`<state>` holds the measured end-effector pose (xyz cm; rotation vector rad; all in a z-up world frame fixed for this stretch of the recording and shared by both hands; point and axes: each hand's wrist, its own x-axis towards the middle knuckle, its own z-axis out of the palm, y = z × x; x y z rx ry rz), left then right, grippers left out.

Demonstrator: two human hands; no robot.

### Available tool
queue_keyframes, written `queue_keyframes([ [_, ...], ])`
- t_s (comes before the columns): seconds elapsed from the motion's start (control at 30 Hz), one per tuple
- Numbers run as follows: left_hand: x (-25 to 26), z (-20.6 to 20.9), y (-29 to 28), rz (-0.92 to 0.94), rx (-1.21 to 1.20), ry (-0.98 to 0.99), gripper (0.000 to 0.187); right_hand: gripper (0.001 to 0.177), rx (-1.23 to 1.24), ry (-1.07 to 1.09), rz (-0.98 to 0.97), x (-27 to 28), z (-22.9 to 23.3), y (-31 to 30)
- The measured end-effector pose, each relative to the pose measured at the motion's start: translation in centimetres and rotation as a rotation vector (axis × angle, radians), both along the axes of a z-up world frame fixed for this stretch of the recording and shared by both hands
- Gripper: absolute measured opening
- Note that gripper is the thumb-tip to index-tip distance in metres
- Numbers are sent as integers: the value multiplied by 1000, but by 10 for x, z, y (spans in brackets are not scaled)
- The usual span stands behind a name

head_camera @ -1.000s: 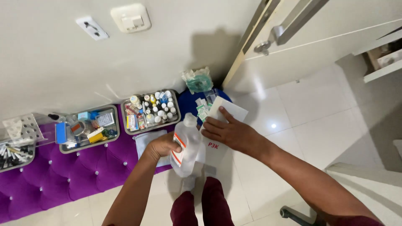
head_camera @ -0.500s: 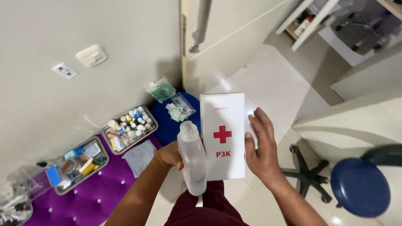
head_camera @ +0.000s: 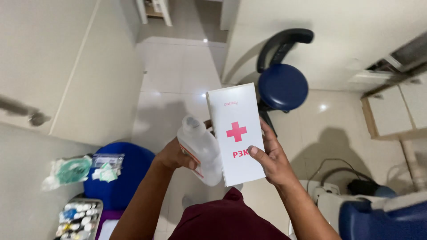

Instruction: The person organizes medical supplies by placing a bottle of sodium chloride and a first aid box into a wall-mounted cabinet. They then sort through various packaged items on a stool, including syringes and gauze, and place them into the cabinet.

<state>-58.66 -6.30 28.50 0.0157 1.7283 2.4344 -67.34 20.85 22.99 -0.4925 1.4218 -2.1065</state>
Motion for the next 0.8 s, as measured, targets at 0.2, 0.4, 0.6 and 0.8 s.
queue_keyframes([
  [0.2, -105, -32, 90, -53, -188, -18, 77, 90, 54, -21, -304, -32, -26, 112],
  [0.4, -196, -59, 184, -116, -410, -63, 54, 87, 84, -94, -575, -57, -49, 193],
  [0.6, -274, -79, 250, -336, -302, 4, 53, 89, 29, -248, -742, -87, -66, 240],
  [0.8, -369, -91, 295, -498, -291, 72, 53, 86, 55, -292, -904, -137, -90, 269],
])
